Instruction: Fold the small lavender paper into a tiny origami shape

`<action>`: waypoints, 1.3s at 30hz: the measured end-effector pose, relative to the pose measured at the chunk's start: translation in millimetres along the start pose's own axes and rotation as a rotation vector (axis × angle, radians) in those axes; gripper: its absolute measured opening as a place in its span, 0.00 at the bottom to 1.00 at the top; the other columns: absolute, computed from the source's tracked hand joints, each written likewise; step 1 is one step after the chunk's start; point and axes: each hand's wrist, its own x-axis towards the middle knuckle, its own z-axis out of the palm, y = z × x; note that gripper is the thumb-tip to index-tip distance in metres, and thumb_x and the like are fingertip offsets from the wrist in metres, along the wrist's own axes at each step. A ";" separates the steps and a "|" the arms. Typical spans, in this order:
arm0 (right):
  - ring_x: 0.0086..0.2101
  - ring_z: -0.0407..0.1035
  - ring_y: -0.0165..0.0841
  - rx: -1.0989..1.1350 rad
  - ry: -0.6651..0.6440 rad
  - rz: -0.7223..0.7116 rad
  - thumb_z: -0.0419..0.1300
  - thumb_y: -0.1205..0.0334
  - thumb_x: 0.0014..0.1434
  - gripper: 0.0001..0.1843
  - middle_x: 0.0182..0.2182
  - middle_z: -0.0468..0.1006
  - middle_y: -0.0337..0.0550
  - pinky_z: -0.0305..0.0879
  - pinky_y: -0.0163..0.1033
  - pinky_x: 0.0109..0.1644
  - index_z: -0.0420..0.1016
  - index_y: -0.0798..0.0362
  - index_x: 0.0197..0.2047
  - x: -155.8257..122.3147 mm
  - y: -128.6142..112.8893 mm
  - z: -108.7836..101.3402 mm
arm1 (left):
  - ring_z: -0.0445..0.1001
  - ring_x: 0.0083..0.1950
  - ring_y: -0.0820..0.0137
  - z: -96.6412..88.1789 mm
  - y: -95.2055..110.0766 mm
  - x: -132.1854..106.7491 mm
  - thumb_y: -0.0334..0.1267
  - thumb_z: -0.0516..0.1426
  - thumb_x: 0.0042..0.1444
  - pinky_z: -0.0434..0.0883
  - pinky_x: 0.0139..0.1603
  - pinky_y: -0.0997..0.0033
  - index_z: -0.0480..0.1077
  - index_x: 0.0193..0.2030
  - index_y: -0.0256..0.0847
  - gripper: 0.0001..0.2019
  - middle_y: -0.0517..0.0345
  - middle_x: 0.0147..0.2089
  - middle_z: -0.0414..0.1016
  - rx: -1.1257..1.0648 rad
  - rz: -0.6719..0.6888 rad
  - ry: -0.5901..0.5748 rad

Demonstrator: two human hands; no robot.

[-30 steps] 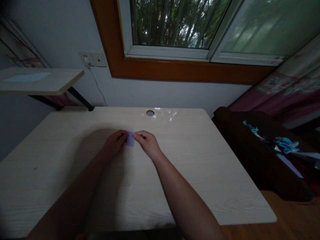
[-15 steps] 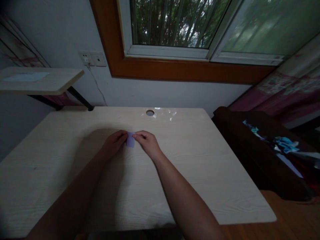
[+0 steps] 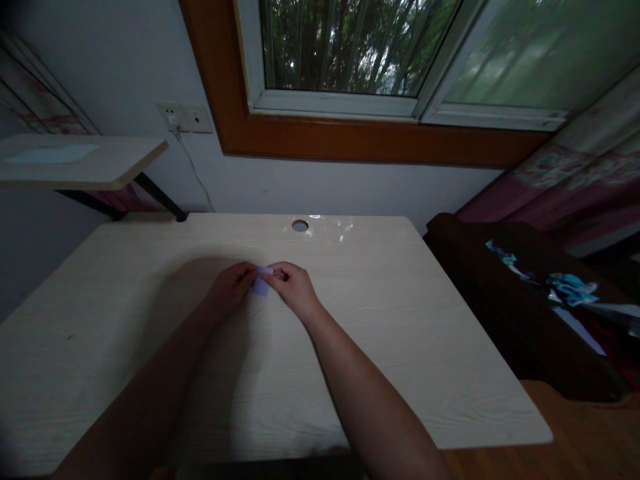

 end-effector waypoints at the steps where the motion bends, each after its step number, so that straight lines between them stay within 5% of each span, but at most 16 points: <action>1: 0.28 0.68 0.31 -0.012 -0.004 -0.004 0.67 0.48 0.51 0.17 0.27 0.76 0.39 0.64 0.36 0.36 0.80 0.53 0.36 -0.2 0.4 0.0 | 0.72 0.36 0.69 0.4 0.3 0.0 0.43 0.50 0.63 0.67 0.39 0.71 0.72 0.39 0.39 0.13 0.56 0.35 0.75 0.015 0.002 0.000; 17: 0.26 0.66 0.31 -0.040 0.050 0.006 0.65 0.46 0.53 0.17 0.25 0.75 0.39 0.61 0.35 0.32 0.78 0.54 0.31 -2.0 -2.5 -1.1 | 0.70 0.33 0.69 0.2 1.5 -1.2 0.44 0.50 0.63 0.66 0.36 0.71 0.72 0.38 0.39 0.13 0.58 0.32 0.73 0.007 -0.012 0.012; 32: 0.36 0.72 0.37 -0.059 0.103 -0.073 0.60 0.52 0.58 0.13 0.34 0.81 0.44 0.67 0.40 0.42 0.80 0.52 0.36 -2.7 3.3 -2.8 | 0.72 0.33 0.69 0.5 0.6 -0.6 0.44 0.50 0.62 0.67 0.36 0.71 0.72 0.38 0.39 0.13 0.58 0.31 0.74 -0.054 -0.065 0.015; 39: 0.30 0.70 0.34 -0.056 0.061 -0.043 0.62 0.48 0.56 0.16 0.29 0.79 0.42 0.65 0.38 0.37 0.80 0.53 0.36 -3.1 -1.4 -0.1 | 0.71 0.32 0.70 -0.4 0.0 -0.3 0.45 0.51 0.62 0.67 0.35 0.71 0.72 0.37 0.39 0.13 0.59 0.30 0.74 -0.073 -0.067 0.028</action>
